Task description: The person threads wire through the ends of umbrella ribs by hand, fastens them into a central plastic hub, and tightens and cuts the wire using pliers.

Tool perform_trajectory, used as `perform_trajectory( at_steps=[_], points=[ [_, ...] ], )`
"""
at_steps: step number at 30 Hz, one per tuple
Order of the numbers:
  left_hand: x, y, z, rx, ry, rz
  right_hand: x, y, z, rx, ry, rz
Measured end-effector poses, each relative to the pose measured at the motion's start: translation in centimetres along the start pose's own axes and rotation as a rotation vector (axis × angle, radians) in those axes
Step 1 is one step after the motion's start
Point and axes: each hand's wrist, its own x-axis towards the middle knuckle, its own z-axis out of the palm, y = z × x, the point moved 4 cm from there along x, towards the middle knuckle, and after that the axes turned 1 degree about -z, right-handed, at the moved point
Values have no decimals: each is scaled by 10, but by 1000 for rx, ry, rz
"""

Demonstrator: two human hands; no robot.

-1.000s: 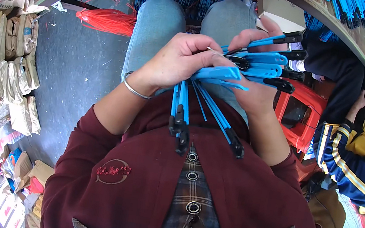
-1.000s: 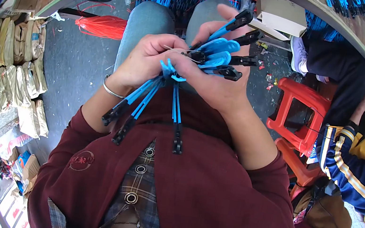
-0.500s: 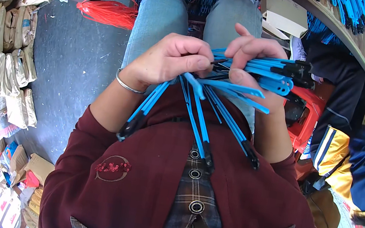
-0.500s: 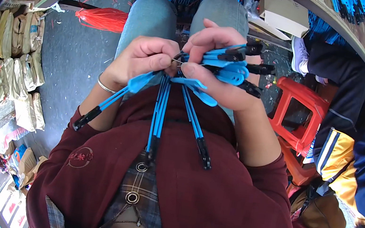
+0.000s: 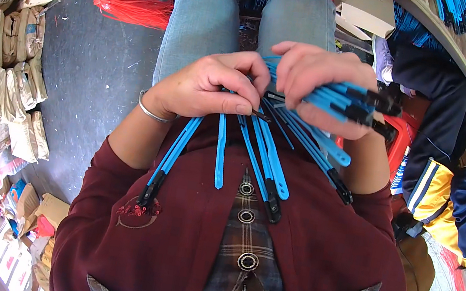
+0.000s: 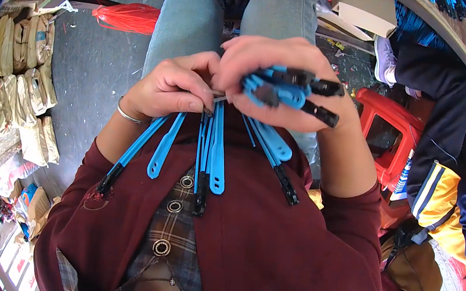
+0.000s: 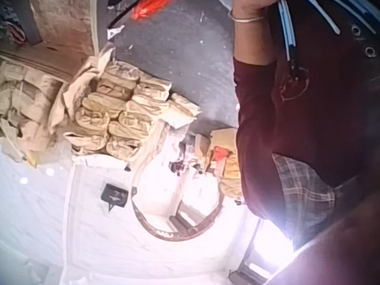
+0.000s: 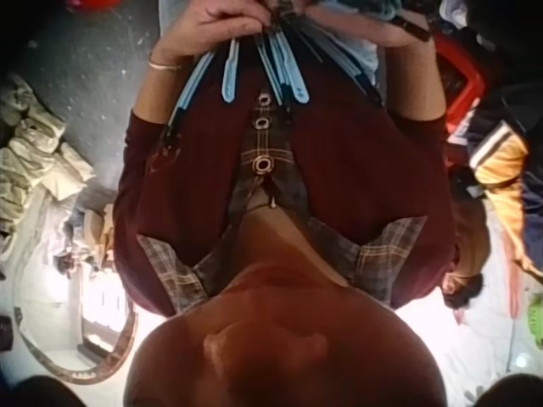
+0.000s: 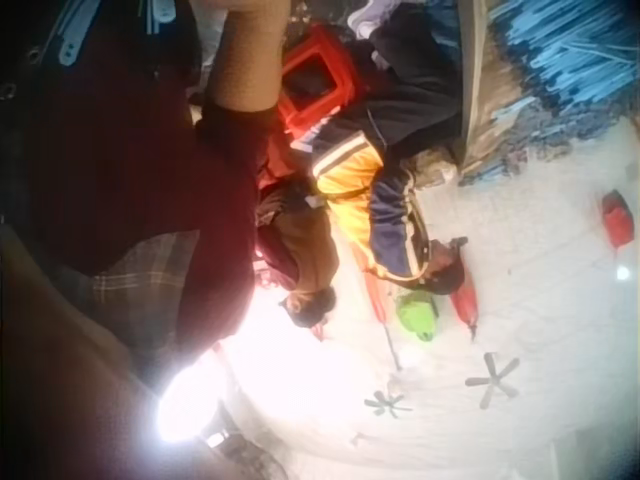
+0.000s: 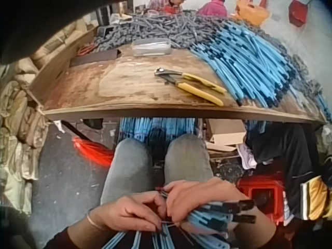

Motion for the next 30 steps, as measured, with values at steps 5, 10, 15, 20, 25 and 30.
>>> perform_trajectory(
  at_steps=[5, 10, 15, 20, 25, 30],
  points=[
    [1, 2, 3, 5, 25, 18, -10, 12, -1, 111, 312, 108],
    [2, 5, 2, 44, 2, 25, -10, 10, 8, 160, 463, 144],
    [-1, -1, -4, -15, 213, -33, -5, 8, 4, -11, 498, 181],
    [-5, -9, -9, -86, 426, -49, 1, 5, 3, -75, 464, 257],
    [-6, -14, -14, -32, 534, -28, -4, 11, 2, -78, 456, 225],
    [-1, -11, -6, 7, 515, -103, -5, 13, 4, -250, 243, 92]
  ],
)
